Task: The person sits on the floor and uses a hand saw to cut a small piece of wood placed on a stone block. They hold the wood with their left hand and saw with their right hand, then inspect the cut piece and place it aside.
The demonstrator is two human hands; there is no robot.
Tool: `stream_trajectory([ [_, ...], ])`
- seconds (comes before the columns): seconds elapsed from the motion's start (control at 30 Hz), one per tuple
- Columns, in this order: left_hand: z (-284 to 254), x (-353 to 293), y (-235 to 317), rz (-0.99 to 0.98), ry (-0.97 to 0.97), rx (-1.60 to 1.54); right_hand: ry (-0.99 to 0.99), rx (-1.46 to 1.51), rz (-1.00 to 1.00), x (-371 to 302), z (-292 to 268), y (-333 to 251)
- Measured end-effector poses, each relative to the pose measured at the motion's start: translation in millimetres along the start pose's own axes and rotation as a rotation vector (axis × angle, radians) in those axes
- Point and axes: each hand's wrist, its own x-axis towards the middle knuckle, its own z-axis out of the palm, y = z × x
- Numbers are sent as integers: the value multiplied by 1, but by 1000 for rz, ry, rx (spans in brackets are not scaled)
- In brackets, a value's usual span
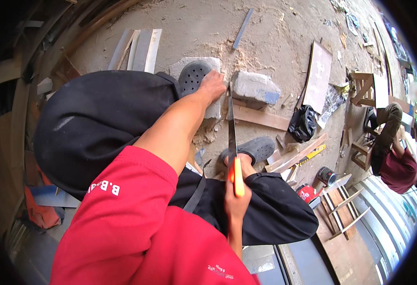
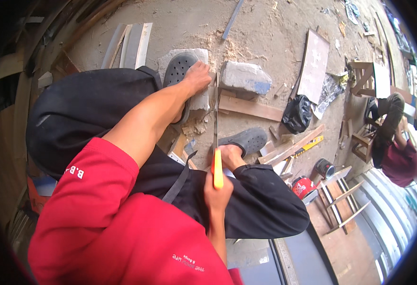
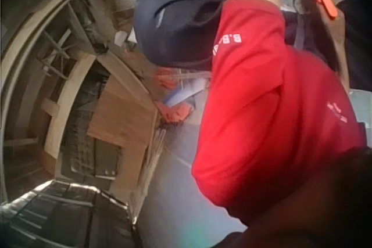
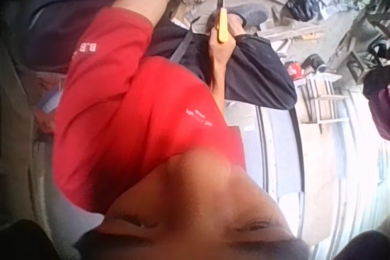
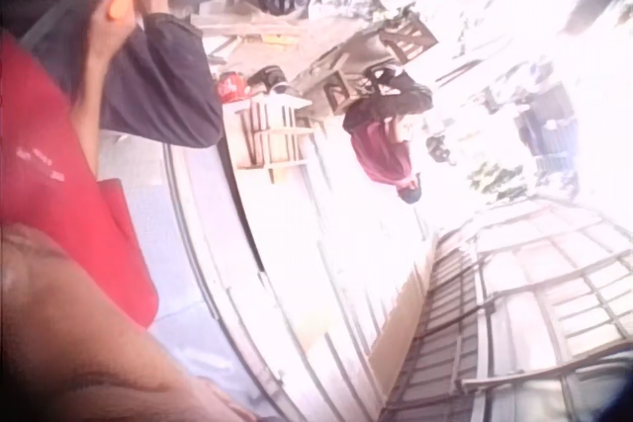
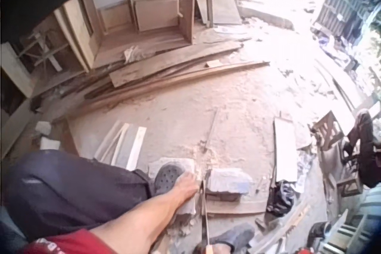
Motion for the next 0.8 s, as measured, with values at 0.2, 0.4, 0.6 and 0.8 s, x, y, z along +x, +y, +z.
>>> stream_trajectory([
  [0.2, -11, 5, 2, 1, -68, 23, 11, -30, -85, 39, 29, -5],
  [0.4, -6, 4, 6, -3, -95, 10, 18, 5, -88, 16, 10, -9],
  [0.6, 2, 0, 6, 3, 3, -14, 61, 20, -147, -1, -1, -1],
  [0.8, -14, 9, -3, 20, -86, 10, 25, -54, -92, 35, 24, -8],
])
